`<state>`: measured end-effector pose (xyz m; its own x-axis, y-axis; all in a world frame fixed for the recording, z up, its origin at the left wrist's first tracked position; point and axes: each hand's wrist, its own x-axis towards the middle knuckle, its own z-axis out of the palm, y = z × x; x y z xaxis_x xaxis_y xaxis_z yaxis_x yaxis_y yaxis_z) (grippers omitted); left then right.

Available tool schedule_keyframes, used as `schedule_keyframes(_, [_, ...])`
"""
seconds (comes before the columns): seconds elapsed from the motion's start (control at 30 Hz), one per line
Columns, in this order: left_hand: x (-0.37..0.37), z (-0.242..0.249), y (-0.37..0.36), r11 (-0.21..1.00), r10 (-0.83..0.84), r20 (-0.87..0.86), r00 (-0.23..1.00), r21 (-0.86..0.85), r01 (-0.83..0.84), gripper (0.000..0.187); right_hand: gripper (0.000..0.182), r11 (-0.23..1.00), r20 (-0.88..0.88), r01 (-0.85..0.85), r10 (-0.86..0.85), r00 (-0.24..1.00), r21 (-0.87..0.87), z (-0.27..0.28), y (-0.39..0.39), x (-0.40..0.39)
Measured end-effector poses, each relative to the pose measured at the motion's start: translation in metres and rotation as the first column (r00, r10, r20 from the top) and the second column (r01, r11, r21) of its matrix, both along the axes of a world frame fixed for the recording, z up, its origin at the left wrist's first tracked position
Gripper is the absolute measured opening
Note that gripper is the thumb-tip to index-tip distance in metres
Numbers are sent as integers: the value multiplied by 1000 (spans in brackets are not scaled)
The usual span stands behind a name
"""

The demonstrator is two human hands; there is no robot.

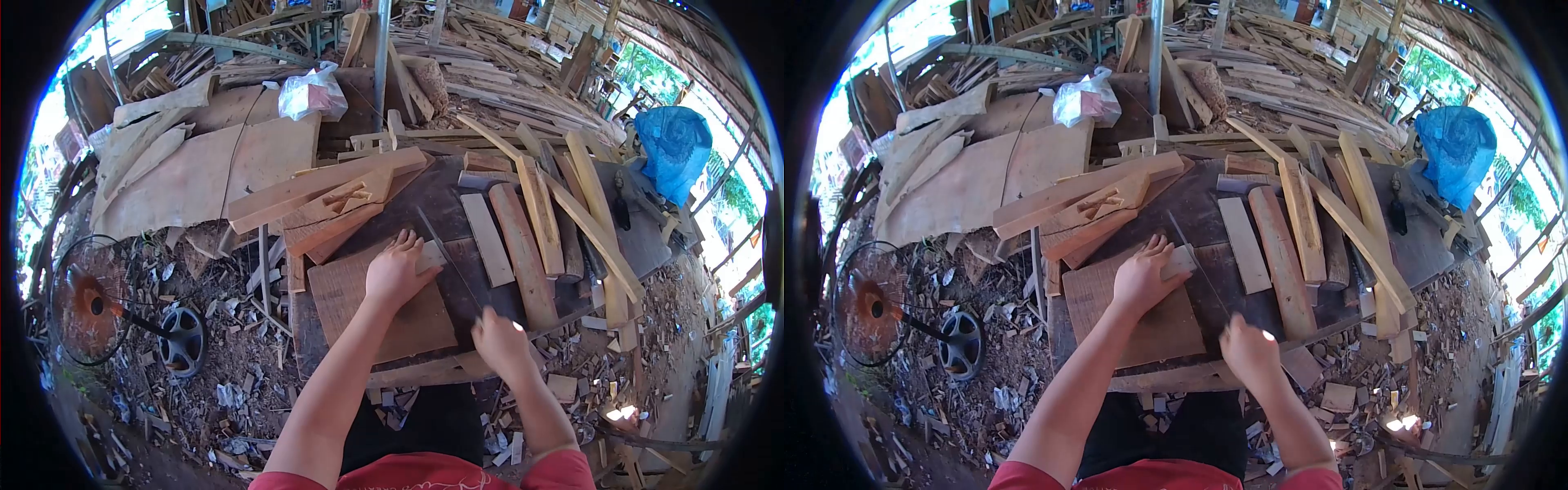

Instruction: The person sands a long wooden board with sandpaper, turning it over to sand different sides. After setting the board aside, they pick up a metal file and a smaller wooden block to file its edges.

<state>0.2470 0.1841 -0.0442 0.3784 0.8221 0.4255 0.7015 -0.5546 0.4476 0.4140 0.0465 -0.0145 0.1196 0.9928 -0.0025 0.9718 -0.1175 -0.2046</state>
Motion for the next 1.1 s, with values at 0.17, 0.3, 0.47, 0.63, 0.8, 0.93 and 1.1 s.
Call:
schedule_keyframes(0.17, [-1,-2,2,1000,-16,-7,1000,22,17,60,17,995,54,21,-16,998,-96,4,-50,14])
schedule_keyframes(0.3, [-1,-1,4,1000,1,7,1000,26,-2,59,20,993,1,52,-53,999,-108,18,-21,4])
schedule_keyframes(0.47, [0,-2,5,999,-8,-9,1000,33,8,58,22,1000,-55,-25,26,998,10,9,52,-14])
schedule_keyframes(0.63, [0,0,2,1000,2,7,1000,9,-2,57,19,999,-51,-38,40,998,38,4,50,-13])
schedule_keyframes(0.8, [-1,2,3,1000,-1,-9,1000,27,1,59,17,1000,21,8,-8,1000,-8,-1,-18,6])
schedule_keyframes(0.93, [-1,-1,5,1000,-15,8,1000,24,15,59,18,997,23,35,-34,999,-66,6,-40,9])
schedule_keyframes(1.1, [-2,1,2,999,-22,-10,1000,31,23,58,18,998,21,10,-11,1000,54,1,7,-3])
